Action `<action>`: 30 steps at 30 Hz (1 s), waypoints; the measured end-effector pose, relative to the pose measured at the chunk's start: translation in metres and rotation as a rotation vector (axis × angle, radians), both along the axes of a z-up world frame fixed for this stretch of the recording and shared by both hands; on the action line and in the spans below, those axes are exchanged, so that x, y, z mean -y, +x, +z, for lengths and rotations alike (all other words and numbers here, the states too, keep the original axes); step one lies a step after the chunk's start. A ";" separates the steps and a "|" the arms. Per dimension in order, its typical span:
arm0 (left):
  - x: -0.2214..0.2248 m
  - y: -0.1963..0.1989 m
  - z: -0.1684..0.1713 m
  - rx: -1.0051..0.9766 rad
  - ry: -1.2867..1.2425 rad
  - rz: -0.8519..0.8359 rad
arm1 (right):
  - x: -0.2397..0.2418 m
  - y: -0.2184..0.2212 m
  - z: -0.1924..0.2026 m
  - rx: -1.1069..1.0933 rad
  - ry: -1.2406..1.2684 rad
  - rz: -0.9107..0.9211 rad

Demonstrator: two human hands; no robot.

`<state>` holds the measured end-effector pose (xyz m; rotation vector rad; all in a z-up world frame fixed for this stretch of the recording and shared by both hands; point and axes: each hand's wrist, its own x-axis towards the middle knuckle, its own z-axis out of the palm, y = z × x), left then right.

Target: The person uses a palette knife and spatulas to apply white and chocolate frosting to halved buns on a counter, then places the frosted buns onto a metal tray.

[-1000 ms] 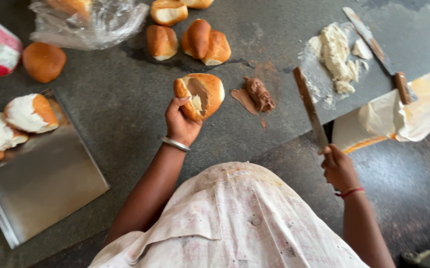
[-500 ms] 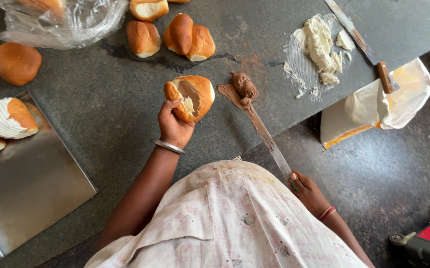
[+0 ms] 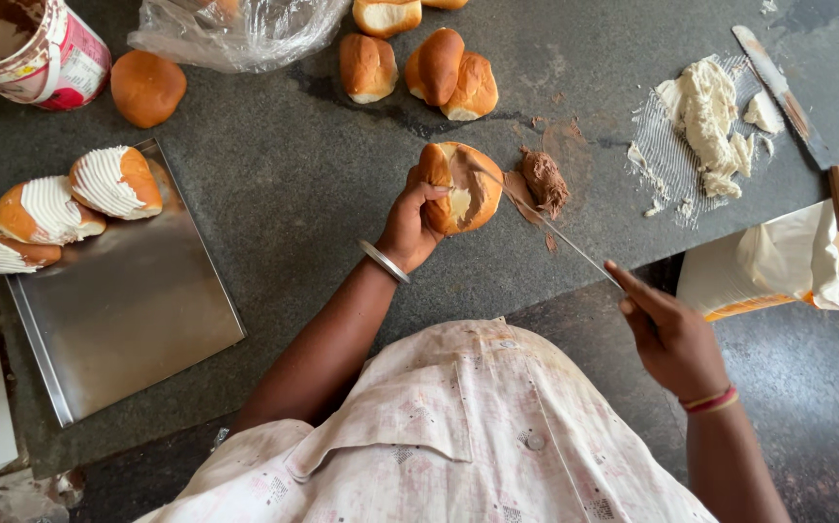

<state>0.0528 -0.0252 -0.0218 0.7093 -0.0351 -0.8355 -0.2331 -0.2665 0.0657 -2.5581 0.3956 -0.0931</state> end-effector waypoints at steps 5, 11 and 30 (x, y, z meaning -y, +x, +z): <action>-0.004 0.000 -0.001 -0.039 -0.021 -0.041 | -0.011 0.030 0.030 -0.091 -0.258 0.011; -0.012 0.006 0.003 -0.049 -0.005 0.012 | -0.025 0.038 0.055 -0.181 -0.409 0.080; -0.009 0.021 0.033 -0.099 0.001 0.206 | -0.060 0.017 0.071 -0.188 -0.522 0.155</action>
